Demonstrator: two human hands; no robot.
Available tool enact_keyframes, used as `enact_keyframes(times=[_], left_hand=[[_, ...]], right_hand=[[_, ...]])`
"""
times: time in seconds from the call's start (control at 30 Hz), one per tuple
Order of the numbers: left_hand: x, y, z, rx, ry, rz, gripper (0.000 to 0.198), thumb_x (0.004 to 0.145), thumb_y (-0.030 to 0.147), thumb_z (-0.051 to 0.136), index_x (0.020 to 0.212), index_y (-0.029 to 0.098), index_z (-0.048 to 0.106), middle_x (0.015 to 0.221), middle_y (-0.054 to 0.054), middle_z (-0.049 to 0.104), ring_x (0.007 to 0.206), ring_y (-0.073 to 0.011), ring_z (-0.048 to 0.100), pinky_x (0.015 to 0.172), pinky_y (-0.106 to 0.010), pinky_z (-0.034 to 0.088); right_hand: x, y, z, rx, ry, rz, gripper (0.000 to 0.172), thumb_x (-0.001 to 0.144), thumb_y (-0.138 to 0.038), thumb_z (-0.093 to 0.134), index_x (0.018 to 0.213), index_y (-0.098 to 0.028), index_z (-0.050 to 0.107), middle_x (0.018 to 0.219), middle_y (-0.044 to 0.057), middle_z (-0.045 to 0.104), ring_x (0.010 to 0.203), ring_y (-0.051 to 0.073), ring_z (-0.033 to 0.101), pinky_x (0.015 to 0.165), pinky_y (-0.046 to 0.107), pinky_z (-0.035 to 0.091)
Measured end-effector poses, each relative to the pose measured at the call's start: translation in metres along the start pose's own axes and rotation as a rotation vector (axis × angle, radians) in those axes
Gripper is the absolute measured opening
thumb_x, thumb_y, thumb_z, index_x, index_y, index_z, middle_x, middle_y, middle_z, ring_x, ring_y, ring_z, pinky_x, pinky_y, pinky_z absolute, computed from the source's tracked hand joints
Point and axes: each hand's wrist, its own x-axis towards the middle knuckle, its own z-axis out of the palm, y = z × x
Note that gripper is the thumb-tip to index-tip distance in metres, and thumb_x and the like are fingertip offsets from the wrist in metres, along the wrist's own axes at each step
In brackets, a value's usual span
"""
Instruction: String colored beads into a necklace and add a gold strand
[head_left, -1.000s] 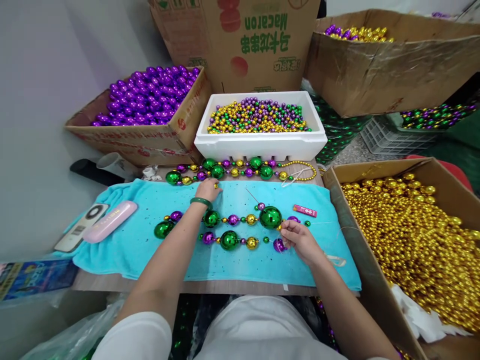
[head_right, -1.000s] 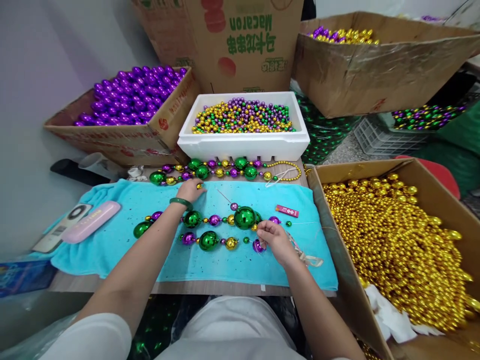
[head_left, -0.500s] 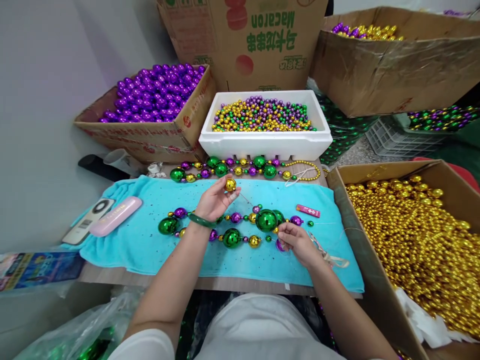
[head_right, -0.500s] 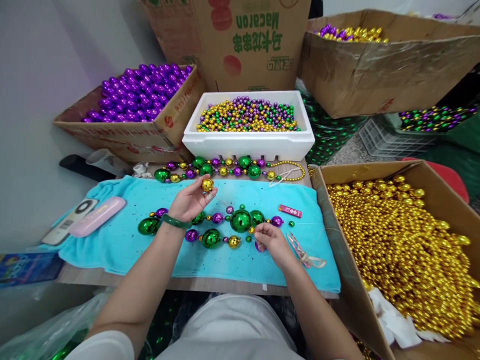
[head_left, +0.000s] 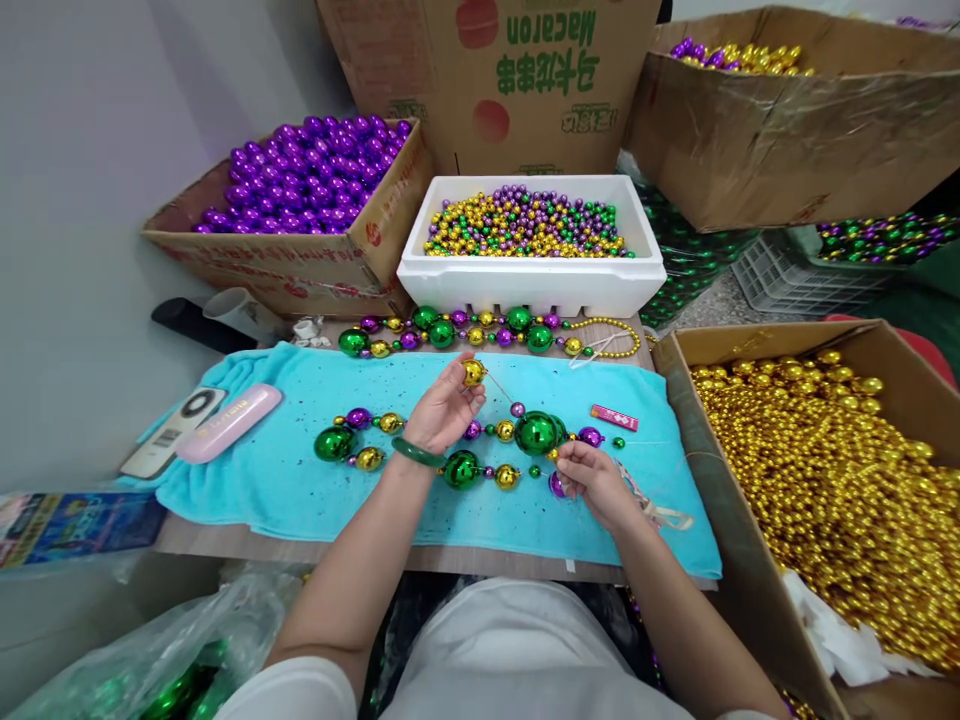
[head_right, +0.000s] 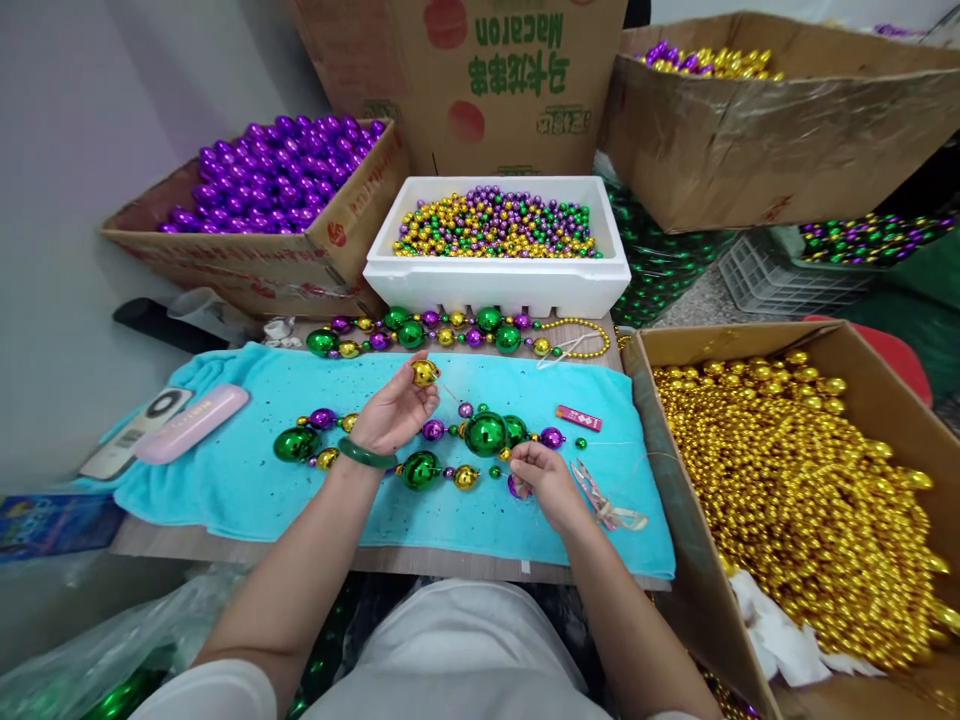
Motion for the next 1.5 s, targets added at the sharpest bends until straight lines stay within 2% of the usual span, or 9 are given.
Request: enact_keyframes(times=[0.13, 0.27, 0.4, 0.57, 0.97, 1.1, 1.2, 1.3, 1.5], left_hand=[[0.0, 0.004, 0.004, -0.056, 0.075, -0.012, 0.004, 0.081, 0.016, 0.06, 0.083, 0.016, 0.063, 0.08, -0.001, 0.067, 0.077, -0.0122, 0.065, 0.072, -0.023, 0.053], [0.0, 0.005, 0.007, -0.083, 0.076, -0.045, 0.016, 0.087, 0.025, 0.053, 0.09, 0.014, 0.065, 0.078, -0.003, 0.067, 0.075, -0.0109, 0.064, 0.073, -0.023, 0.053], [0.0, 0.004, 0.007, -0.083, 0.077, -0.088, 0.022, 0.087, 0.035, 0.056, 0.093, 0.016, 0.065, 0.076, -0.002, 0.066, 0.068, -0.0085, 0.062, 0.066, -0.021, 0.052], [-0.001, 0.005, 0.009, -0.138, 0.086, -0.055, 0.019, 0.085, 0.033, 0.058, 0.084, 0.014, 0.063, 0.084, -0.005, 0.067, 0.071, -0.0083, 0.062, 0.071, -0.021, 0.053], [-0.006, 0.003, 0.012, -0.088, 0.083, -0.004, 0.015, 0.082, 0.03, 0.062, 0.086, 0.015, 0.063, 0.088, -0.005, 0.067, 0.078, -0.0107, 0.064, 0.08, -0.025, 0.052], [-0.009, -0.001, 0.011, -0.032, 0.046, 0.067, 0.015, 0.077, 0.026, 0.067, 0.088, 0.018, 0.062, 0.092, -0.003, 0.067, 0.083, -0.0112, 0.064, 0.085, -0.027, 0.05], [-0.013, -0.007, 0.014, 0.039, -0.016, 0.13, 0.024, 0.071, 0.02, 0.072, 0.092, 0.021, 0.061, 0.097, -0.001, 0.066, 0.089, -0.0127, 0.065, 0.086, -0.027, 0.049], [-0.017, -0.013, 0.018, 0.074, -0.062, 0.134, 0.03, 0.068, 0.017, 0.074, 0.094, 0.021, 0.06, 0.102, -0.001, 0.066, 0.092, -0.0147, 0.065, 0.085, -0.028, 0.048], [-0.02, -0.016, 0.022, 0.152, -0.115, 0.128, 0.029, 0.068, 0.018, 0.073, 0.094, 0.022, 0.062, 0.106, -0.004, 0.066, 0.091, -0.0171, 0.065, 0.082, -0.03, 0.049]], right_hand=[[0.0, 0.002, 0.001, -0.02, -0.018, 0.005, 0.029, 0.06, -0.035, 0.077, 0.071, -0.018, 0.057, 0.051, -0.005, 0.049, 0.043, 0.008, 0.041, 0.041, 0.022, 0.031], [-0.001, 0.003, 0.001, -0.063, -0.022, 0.021, 0.027, 0.061, -0.036, 0.076, 0.07, -0.018, 0.057, 0.05, -0.005, 0.05, 0.042, 0.008, 0.041, 0.041, 0.022, 0.031], [-0.001, 0.003, 0.002, -0.089, -0.019, 0.022, 0.025, 0.061, -0.035, 0.074, 0.069, -0.018, 0.057, 0.049, -0.005, 0.05, 0.042, 0.008, 0.041, 0.041, 0.022, 0.031], [0.0, 0.003, 0.002, -0.091, -0.013, 0.031, 0.024, 0.061, -0.033, 0.073, 0.07, -0.018, 0.057, 0.05, -0.005, 0.05, 0.042, 0.007, 0.04, 0.041, 0.021, 0.031], [0.0, 0.002, 0.004, -0.074, 0.029, 0.03, 0.024, 0.06, -0.032, 0.074, 0.07, -0.017, 0.058, 0.051, -0.005, 0.047, 0.044, 0.008, 0.04, 0.042, 0.022, 0.031], [-0.001, 0.002, 0.004, -0.066, 0.029, 0.023, 0.024, 0.06, -0.033, 0.073, 0.07, -0.018, 0.058, 0.049, -0.005, 0.048, 0.043, 0.008, 0.04, 0.041, 0.022, 0.03], [0.0, 0.002, 0.004, -0.055, 0.032, 0.016, 0.024, 0.06, -0.033, 0.074, 0.071, -0.018, 0.059, 0.05, -0.004, 0.049, 0.044, 0.008, 0.041, 0.041, 0.022, 0.03], [0.0, 0.002, 0.005, -0.031, 0.054, -0.006, 0.026, 0.059, -0.033, 0.076, 0.071, -0.017, 0.06, 0.052, -0.004, 0.051, 0.045, 0.009, 0.043, 0.042, 0.022, 0.032], [-0.002, 0.0, -0.003, -0.052, 0.085, -0.072, 0.027, 0.059, -0.034, 0.077, 0.071, -0.019, 0.058, 0.051, -0.004, 0.052, 0.043, 0.009, 0.044, 0.041, 0.023, 0.034]])
